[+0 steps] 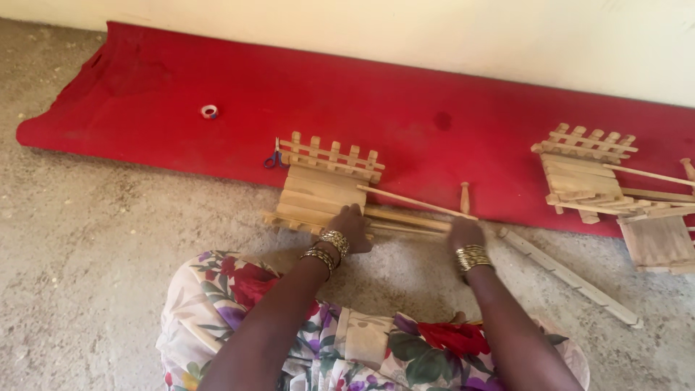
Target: The person sits on the floor assembling a small wooden toy structure, fitting wooden slats and dowels into a slotted base and attaching a turned spindle piece upright between the parts, pressing the pieces together by hand to build up the toy.
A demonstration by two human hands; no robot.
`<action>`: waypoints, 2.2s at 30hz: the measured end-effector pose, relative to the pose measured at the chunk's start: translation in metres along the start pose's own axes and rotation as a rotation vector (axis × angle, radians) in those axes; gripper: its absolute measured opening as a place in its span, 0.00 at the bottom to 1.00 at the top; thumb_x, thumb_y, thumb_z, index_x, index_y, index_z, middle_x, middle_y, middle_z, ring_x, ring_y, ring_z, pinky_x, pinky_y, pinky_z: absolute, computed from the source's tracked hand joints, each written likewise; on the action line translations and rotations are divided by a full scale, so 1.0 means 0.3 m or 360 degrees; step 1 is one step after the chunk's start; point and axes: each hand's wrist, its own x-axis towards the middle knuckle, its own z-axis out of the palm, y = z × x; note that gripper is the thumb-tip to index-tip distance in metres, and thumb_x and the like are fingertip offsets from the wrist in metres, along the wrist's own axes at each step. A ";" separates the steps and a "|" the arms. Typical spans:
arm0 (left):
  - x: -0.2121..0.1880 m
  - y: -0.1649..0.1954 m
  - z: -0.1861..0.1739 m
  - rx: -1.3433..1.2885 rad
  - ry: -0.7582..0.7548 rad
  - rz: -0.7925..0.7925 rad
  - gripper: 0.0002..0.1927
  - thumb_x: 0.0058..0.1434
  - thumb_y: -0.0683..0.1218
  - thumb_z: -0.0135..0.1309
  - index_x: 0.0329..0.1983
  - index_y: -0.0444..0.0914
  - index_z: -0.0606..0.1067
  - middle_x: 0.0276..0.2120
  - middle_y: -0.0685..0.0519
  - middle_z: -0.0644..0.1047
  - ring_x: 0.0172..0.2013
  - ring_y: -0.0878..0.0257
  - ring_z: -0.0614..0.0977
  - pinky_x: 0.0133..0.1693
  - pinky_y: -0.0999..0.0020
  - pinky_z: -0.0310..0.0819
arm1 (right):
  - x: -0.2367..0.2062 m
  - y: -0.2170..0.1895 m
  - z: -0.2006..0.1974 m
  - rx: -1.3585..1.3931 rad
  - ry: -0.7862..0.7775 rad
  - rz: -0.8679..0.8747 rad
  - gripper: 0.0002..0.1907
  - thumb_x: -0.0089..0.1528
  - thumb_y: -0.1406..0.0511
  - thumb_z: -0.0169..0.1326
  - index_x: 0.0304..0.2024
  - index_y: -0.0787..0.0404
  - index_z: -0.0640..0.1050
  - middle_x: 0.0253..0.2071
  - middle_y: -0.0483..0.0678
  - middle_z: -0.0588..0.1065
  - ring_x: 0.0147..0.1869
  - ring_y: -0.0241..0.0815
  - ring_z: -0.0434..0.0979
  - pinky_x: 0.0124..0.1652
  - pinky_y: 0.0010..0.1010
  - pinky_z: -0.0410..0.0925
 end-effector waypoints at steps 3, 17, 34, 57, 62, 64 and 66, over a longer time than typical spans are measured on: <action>0.002 0.006 -0.007 0.0001 -0.0016 -0.0011 0.26 0.50 0.54 0.57 0.53 0.42 0.81 0.55 0.42 0.69 0.59 0.47 0.71 0.57 0.53 0.75 | -0.015 -0.160 0.056 0.0159 0.0094 -0.0216 0.11 0.67 0.65 0.50 0.37 0.62 0.83 0.39 0.60 0.80 0.44 0.58 0.81 0.47 0.49 0.74; -0.033 0.015 -0.053 -0.0144 -0.0057 -0.0077 0.27 0.51 0.55 0.60 0.55 0.43 0.79 0.57 0.43 0.67 0.62 0.49 0.68 0.60 0.54 0.71 | 0.000 -0.334 -0.042 -0.0082 -0.0372 -0.0182 0.11 0.66 0.64 0.50 0.41 0.63 0.81 0.46 0.61 0.79 0.49 0.55 0.82 0.48 0.47 0.75; -0.049 0.032 -0.109 -0.0067 -0.0142 -0.0108 0.28 0.52 0.54 0.60 0.56 0.40 0.78 0.58 0.43 0.67 0.63 0.49 0.68 0.61 0.55 0.71 | -0.098 -0.477 -0.013 0.0185 -0.0029 -0.0653 0.05 0.61 0.68 0.57 0.32 0.65 0.81 0.40 0.56 0.80 0.45 0.49 0.81 0.44 0.43 0.76; -0.040 0.033 -0.080 -0.0128 -0.0049 -0.0046 0.26 0.49 0.52 0.59 0.54 0.47 0.80 0.54 0.45 0.68 0.59 0.50 0.70 0.60 0.55 0.72 | -0.027 -0.411 0.020 0.0442 -0.0076 -0.0613 0.06 0.57 0.65 0.60 0.30 0.62 0.84 0.39 0.57 0.78 0.42 0.53 0.81 0.44 0.45 0.74; -0.045 0.034 -0.088 -0.0153 -0.0079 -0.0068 0.29 0.49 0.52 0.60 0.57 0.49 0.78 0.54 0.46 0.68 0.60 0.51 0.70 0.60 0.54 0.72 | -0.068 -0.487 0.024 0.0243 0.0101 -0.0761 0.06 0.59 0.69 0.58 0.28 0.64 0.82 0.41 0.57 0.77 0.46 0.53 0.80 0.43 0.43 0.75; -0.041 0.031 -0.084 -0.0087 -0.0095 -0.0079 0.29 0.49 0.53 0.60 0.57 0.45 0.78 0.55 0.46 0.68 0.60 0.52 0.70 0.60 0.56 0.73 | -0.024 -0.423 0.031 0.0073 -0.0101 -0.0585 0.08 0.62 0.67 0.57 0.29 0.63 0.83 0.43 0.58 0.78 0.46 0.51 0.81 0.44 0.41 0.76; -0.038 0.025 -0.077 -0.0060 -0.0062 -0.0051 0.28 0.50 0.53 0.59 0.57 0.44 0.78 0.55 0.45 0.68 0.61 0.51 0.70 0.59 0.55 0.73 | 0.031 -0.311 0.027 -0.0084 -0.0301 -0.0480 0.08 0.60 0.63 0.59 0.36 0.59 0.84 0.44 0.59 0.79 0.48 0.53 0.82 0.47 0.44 0.75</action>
